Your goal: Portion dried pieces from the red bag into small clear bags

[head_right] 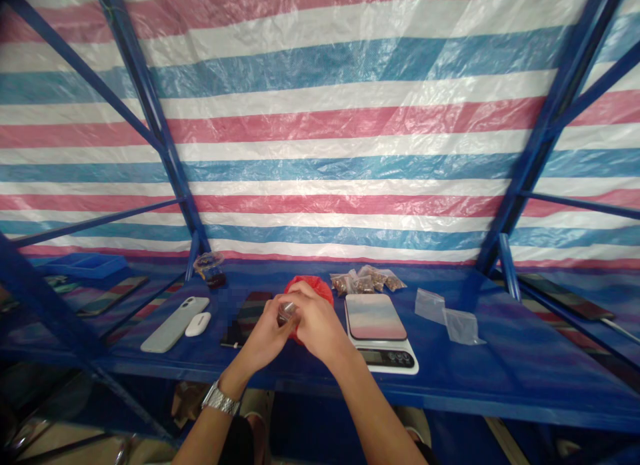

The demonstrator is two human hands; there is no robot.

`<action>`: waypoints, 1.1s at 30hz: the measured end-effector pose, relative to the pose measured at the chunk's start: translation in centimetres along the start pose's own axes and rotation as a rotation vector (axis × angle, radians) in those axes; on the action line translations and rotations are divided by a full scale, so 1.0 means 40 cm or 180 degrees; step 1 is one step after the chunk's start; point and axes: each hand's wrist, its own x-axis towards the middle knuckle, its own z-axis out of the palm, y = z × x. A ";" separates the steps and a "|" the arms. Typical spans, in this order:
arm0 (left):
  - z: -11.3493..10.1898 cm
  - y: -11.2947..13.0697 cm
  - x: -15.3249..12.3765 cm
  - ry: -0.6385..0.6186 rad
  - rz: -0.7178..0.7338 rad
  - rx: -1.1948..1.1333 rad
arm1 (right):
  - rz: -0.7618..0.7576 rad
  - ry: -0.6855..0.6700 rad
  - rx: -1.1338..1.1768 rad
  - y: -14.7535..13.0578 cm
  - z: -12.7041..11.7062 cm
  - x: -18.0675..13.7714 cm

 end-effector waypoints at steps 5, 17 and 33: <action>0.003 -0.003 0.005 0.0063 -0.0207 -0.0249 | 0.0189 0.0219 0.0178 0.007 -0.005 0.001; 0.004 0.000 0.020 0.0895 -0.0175 -0.0550 | 0.0821 0.0612 -0.0469 0.109 -0.003 -0.013; 0.015 -0.017 -0.003 0.1107 0.0283 0.0586 | 0.0089 0.0037 -0.0626 -0.035 -0.005 -0.008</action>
